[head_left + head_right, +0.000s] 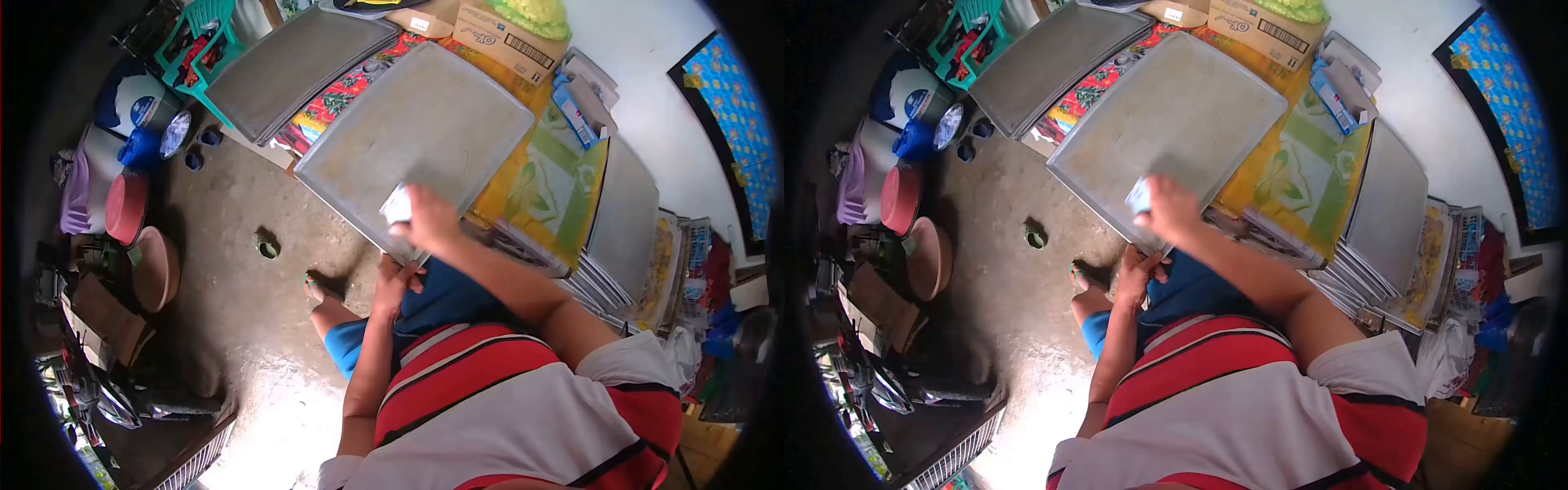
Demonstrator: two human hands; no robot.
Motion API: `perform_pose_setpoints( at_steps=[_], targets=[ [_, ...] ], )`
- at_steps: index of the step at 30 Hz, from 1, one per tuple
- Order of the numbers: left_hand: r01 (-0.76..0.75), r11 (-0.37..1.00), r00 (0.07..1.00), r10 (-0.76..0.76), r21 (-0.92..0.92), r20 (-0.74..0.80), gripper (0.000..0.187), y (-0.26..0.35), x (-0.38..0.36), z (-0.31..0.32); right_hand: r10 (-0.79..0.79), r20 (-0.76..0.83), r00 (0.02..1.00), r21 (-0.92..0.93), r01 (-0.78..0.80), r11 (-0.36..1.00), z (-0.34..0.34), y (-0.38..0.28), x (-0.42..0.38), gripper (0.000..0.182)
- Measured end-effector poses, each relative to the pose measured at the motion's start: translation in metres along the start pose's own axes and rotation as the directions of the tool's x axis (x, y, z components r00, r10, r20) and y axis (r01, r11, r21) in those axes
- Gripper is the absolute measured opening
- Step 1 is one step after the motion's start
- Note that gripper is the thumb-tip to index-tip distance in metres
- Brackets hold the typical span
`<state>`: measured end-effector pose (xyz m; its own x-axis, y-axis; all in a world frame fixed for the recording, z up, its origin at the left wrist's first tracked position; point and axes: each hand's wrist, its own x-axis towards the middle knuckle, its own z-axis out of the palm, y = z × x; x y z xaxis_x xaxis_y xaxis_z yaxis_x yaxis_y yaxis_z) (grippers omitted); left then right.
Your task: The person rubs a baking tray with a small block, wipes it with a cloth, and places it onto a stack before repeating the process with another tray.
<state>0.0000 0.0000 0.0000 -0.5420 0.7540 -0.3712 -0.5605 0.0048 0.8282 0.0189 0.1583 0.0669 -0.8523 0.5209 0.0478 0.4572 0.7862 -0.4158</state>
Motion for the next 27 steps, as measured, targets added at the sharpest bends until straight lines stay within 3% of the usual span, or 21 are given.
perform_pose_setpoints(
  at_steps=[1,2,4,6,9,12,16,19,23,26,27],
  targets=[
    [-0.004,1.000,1.000,0.004,-0.009,0.006,0.031,-0.002,0.003,0.000,-0.133,-0.034,0.991,-0.050,0.131,0.990,0.009,-0.002,-0.004,0.077],
    [-0.007,1.000,1.000,0.007,-0.017,0.010,0.028,-0.003,0.006,-0.001,-0.157,-0.101,0.982,-0.016,0.156,0.988,0.014,0.006,0.001,0.075],
    [0.031,0.999,0.999,-0.030,0.032,-0.042,0.028,0.014,-0.017,-0.011,0.009,-0.203,0.979,-0.038,-0.017,0.999,0.013,0.026,0.019,0.074],
    [0.024,1.000,0.999,-0.023,0.016,-0.039,0.029,0.010,-0.012,-0.006,0.178,-0.203,0.963,-0.118,-0.205,0.972,-0.029,0.062,0.053,0.076],
    [0.023,1.000,0.999,-0.022,0.008,-0.025,0.029,0.009,-0.007,-0.007,0.130,-0.183,0.975,-0.032,-0.138,0.990,-0.069,0.076,0.064,0.073],
    [0.041,0.999,0.999,-0.041,0.025,-0.022,0.030,0.010,-0.006,-0.010,-0.302,-0.118,0.946,-0.162,0.281,0.946,-0.076,0.063,0.058,0.065],
    [0.037,0.999,0.999,-0.037,0.027,-0.011,0.033,0.011,-0.007,-0.010,-0.626,0.149,0.765,-0.201,0.643,0.739,-0.058,0.049,0.061,0.055],
    [0.040,0.999,0.999,-0.039,0.019,-0.016,0.033,0.010,-0.005,-0.011,-0.699,0.331,0.634,-0.176,0.769,0.614,-0.049,0.038,0.055,0.054],
    [0.058,0.998,0.998,-0.057,0.009,-0.028,0.031,0.010,-0.006,-0.009,-0.664,0.288,0.690,-0.180,0.720,0.670,-0.048,0.033,0.063,0.054],
    [0.022,0.998,0.999,-0.020,0.052,-0.037,0.028,0.013,-0.009,-0.007,-0.707,0.401,0.582,-0.118,0.798,0.590,-0.048,0.029,0.057,0.054],
    [0.020,0.999,0.999,-0.019,0.045,-0.032,0.028,0.013,-0.009,-0.008,-0.724,0.326,0.608,-0.131,0.788,0.602,-0.046,0.032,0.058,0.054]
  ],
)
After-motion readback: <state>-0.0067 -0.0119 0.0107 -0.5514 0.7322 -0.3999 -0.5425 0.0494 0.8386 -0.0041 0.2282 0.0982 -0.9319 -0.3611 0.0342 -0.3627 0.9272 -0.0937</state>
